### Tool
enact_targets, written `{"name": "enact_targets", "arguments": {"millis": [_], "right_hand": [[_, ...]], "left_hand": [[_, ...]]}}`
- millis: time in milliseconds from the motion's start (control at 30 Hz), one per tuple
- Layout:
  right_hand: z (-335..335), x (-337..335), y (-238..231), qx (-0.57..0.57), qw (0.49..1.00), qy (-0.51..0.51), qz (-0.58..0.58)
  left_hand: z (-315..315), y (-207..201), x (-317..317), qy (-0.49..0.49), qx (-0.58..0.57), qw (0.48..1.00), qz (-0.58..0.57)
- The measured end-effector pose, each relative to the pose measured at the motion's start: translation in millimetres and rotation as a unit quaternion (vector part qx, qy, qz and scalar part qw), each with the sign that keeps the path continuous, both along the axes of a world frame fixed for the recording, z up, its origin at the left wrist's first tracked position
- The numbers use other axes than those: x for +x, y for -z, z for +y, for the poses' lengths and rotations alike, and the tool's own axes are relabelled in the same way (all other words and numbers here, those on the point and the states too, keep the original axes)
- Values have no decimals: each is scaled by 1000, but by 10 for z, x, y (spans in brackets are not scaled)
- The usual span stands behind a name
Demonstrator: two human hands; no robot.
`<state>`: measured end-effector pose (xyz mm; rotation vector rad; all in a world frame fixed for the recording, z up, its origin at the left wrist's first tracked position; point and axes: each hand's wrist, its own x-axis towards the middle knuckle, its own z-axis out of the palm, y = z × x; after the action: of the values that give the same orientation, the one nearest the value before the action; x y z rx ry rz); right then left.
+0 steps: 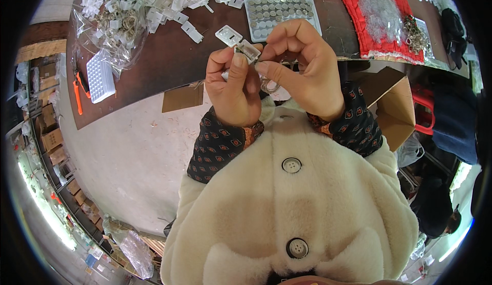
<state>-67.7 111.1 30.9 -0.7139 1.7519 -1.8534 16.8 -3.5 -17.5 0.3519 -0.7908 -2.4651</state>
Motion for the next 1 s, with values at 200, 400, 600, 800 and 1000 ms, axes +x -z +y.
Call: {"name": "enact_targets", "arguments": {"millis": [200, 400, 600, 800, 1000], "right_hand": [[11, 34, 92, 46, 961, 26, 272], [222, -171, 170, 51, 954, 52, 291], [222, -698, 473, 151, 885, 189, 397], [85, -825, 647, 204, 839, 172, 473], [62, -815, 616, 268, 836, 158, 452]], "left_hand": [[61, 66, -18, -25, -36, 997, -59], [-132, 95, 42, 30, -57, 998, -25], [-176, 160, 12, 77, 4, 995, -58], [-174, 186, -34, 107, 2, 993, -57], [-187, 220, -55, 124, 13, 991, -44]]}}
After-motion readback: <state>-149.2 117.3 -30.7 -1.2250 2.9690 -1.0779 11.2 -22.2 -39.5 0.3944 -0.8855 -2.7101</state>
